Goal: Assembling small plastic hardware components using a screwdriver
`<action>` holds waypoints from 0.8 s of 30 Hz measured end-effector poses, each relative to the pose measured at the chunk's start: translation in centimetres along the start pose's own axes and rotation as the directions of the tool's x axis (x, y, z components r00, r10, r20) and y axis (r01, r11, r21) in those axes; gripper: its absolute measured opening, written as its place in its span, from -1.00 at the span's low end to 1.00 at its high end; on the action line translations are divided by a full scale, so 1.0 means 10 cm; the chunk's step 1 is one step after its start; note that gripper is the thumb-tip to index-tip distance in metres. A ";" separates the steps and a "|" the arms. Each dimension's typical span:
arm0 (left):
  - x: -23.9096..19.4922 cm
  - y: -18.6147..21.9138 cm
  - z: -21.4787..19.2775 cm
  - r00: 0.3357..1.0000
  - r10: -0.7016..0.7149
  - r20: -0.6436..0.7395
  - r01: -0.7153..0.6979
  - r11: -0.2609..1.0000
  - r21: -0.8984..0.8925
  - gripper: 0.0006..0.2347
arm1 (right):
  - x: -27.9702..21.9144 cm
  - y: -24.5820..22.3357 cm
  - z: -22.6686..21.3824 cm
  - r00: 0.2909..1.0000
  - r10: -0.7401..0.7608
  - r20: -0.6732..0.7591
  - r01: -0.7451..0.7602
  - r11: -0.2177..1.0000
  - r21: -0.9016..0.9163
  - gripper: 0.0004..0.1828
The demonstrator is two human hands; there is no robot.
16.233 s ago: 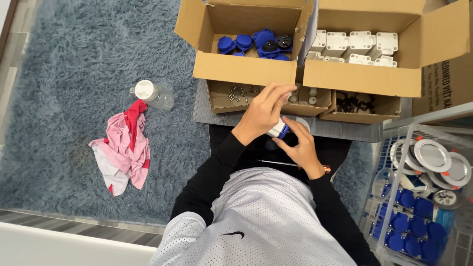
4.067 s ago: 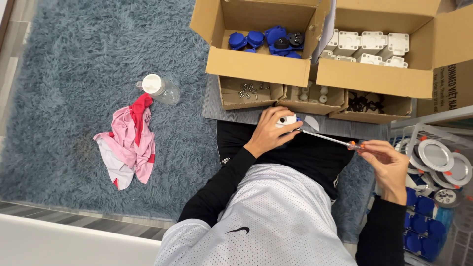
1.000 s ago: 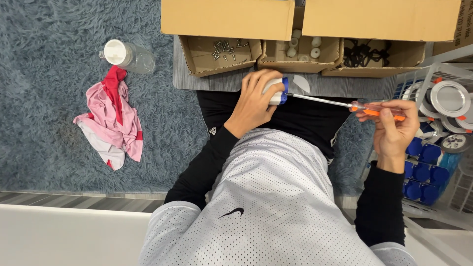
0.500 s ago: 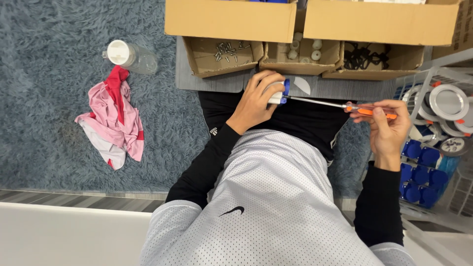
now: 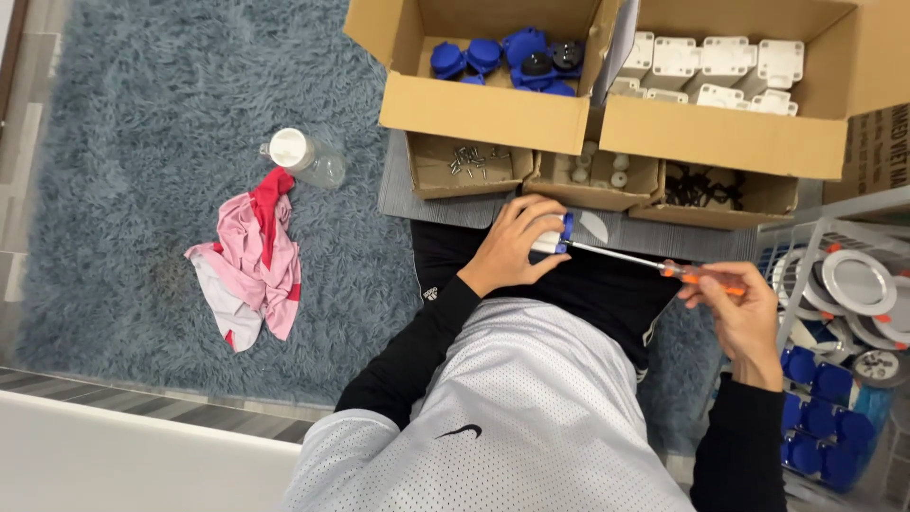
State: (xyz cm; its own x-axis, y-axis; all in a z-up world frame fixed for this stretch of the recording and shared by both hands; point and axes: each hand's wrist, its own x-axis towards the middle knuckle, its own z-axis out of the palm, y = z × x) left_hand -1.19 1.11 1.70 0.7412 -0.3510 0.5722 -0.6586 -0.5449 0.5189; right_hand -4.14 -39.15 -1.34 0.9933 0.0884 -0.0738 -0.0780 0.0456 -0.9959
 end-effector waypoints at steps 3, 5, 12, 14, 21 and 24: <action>0.00 0.00 0.01 1.000 -0.002 -0.002 0.002 1.000 -0.009 -0.64 | 0.00 0.00 -0.02 0.998 -0.054 0.033 0.053 0.998 0.021 -0.75; 0.00 0.00 0.01 1.000 -0.002 -0.009 0.001 1.000 -0.013 -0.64 | -0.01 -0.03 -0.01 0.997 -0.065 0.048 0.063 0.997 0.037 -0.73; -0.01 -0.01 0.03 1.000 -0.004 -0.008 0.004 1.000 -0.016 -0.64 | 0.02 -0.25 0.11 0.988 -0.087 0.124 0.091 0.996 -0.026 -0.69; -0.01 -0.01 0.02 1.000 -0.001 -0.010 0.001 1.000 -0.015 -0.63 | 0.04 -0.32 0.18 0.991 -0.025 0.132 0.037 0.995 -0.088 -0.59; -0.01 -0.01 0.03 1.000 -0.007 -0.019 0.007 1.000 -0.029 -0.64 | 0.05 -0.18 0.12 0.999 -0.029 0.016 0.030 0.998 -0.053 -0.80; -0.01 -0.01 0.03 1.000 -0.008 -0.022 0.007 0.999 -0.032 -0.64 | 0.04 -0.12 0.08 0.997 -0.074 0.022 0.074 0.997 0.002 -0.76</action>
State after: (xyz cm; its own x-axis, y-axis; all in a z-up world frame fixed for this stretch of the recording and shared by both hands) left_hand -1.16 0.99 1.40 0.7434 -0.3302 0.5816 -0.6571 -0.5229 0.5430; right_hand -3.71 -38.42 -0.11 0.9943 0.1069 0.0015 -0.0043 0.0539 -0.9985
